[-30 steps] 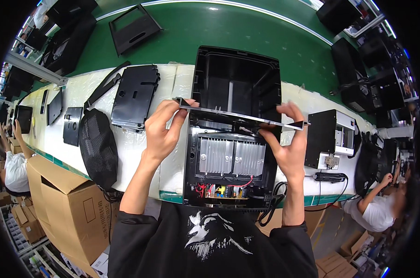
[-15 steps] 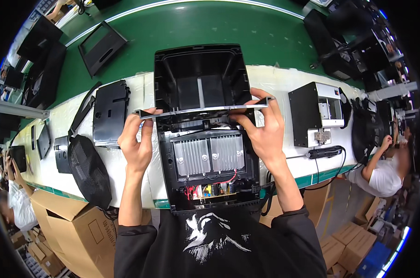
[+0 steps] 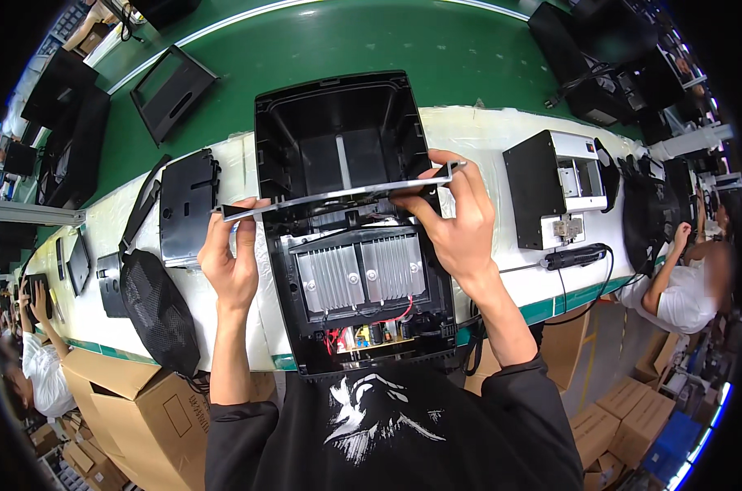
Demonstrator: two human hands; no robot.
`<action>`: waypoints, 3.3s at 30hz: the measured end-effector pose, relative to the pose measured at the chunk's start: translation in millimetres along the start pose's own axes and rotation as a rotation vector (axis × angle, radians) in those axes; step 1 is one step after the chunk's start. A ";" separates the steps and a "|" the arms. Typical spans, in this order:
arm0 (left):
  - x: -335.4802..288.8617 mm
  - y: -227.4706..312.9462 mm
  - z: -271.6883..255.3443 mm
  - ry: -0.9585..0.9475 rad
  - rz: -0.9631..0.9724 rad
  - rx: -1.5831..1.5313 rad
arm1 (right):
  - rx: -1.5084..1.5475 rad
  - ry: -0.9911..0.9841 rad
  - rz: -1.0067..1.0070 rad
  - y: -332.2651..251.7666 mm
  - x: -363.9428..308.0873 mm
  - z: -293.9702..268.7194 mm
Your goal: Manually assembling electronic components into a housing and securing them with an electric screwdriver.
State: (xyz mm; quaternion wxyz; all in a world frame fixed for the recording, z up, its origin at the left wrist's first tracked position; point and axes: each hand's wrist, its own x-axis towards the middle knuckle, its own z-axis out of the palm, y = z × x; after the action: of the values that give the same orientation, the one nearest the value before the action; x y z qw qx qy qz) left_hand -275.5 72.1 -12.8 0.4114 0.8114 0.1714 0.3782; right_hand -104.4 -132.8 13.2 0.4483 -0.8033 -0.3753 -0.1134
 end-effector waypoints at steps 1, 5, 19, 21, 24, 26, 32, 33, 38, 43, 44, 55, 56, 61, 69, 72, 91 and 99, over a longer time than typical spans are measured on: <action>-0.3 0.4 -0.1 0.002 -0.016 0.005 | -0.002 0.000 0.003 0.3 -0.3 -0.6; 2.0 0.2 1.4 -0.009 -0.020 0.011 | -0.048 -0.066 0.043 2.2 -1.2 -2.5; 27.6 39.2 -14.8 -0.061 0.386 0.212 | -0.063 -0.076 -0.389 -6.9 7.9 -4.6; 35.2 52.2 -4.2 -0.158 0.479 0.284 | -0.079 -0.107 -0.396 -15.3 12.1 -2.7; 41.9 58.8 18.1 -0.388 0.489 0.258 | -0.091 -0.119 -0.428 -14.2 14.7 3.4; 40.3 57.4 30.8 -0.438 0.402 0.321 | -0.106 -0.106 -0.424 -13.6 16.5 6.2; 31.9 41.3 46.7 -0.483 0.265 0.339 | -0.162 -0.195 -0.310 -4.2 14.1 14.8; 30.2 38.0 48.8 -0.459 0.254 0.320 | -0.152 -0.228 -0.272 -2.1 13.7 15.2; 33.7 40.5 45.6 -0.459 0.273 0.195 | -0.126 -0.238 -0.194 -1.5 12.4 14.7; 33.3 43.7 44.6 -0.506 0.262 0.248 | -0.002 -0.248 -0.147 -7.9 12.6 4.7; 32.8 41.6 45.4 -0.502 0.264 0.250 | 0.119 -0.207 -0.056 -7.3 10.0 -1.1; 34.0 41.0 47.0 -0.546 0.254 0.184 | -0.157 0.748 0.482 109.1 -77.3 -170.9; 35.1 43.1 45.0 -0.568 0.231 0.189 | -0.416 0.724 0.617 122.4 -83.8 -183.2; 36.2 51.7 48.3 -0.582 0.202 0.227 | -0.822 0.234 1.377 226.1 -128.2 -217.5; 33.3 53.4 48.3 -0.551 0.245 0.261 | -0.270 0.626 1.173 207.0 -117.3 -190.6; 27.9 59.0 46.9 -0.399 0.289 0.181 | -0.065 1.012 0.867 218.6 -149.1 -208.2; -65.8 77.5 22.8 -0.041 -0.708 -0.329 | 0.311 0.782 -0.348 45.1 -65.2 -272.9; -67.7 74.9 20.6 0.010 -0.706 -0.263 | 0.384 0.613 -0.319 54.9 -46.9 -262.1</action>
State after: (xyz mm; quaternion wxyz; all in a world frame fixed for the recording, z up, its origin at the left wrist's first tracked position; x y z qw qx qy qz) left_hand -306.8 -24.0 7.2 0.6161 0.6409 0.3925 0.2360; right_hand -57.8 -384.8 104.0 0.6584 -0.5655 -0.3585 -0.3439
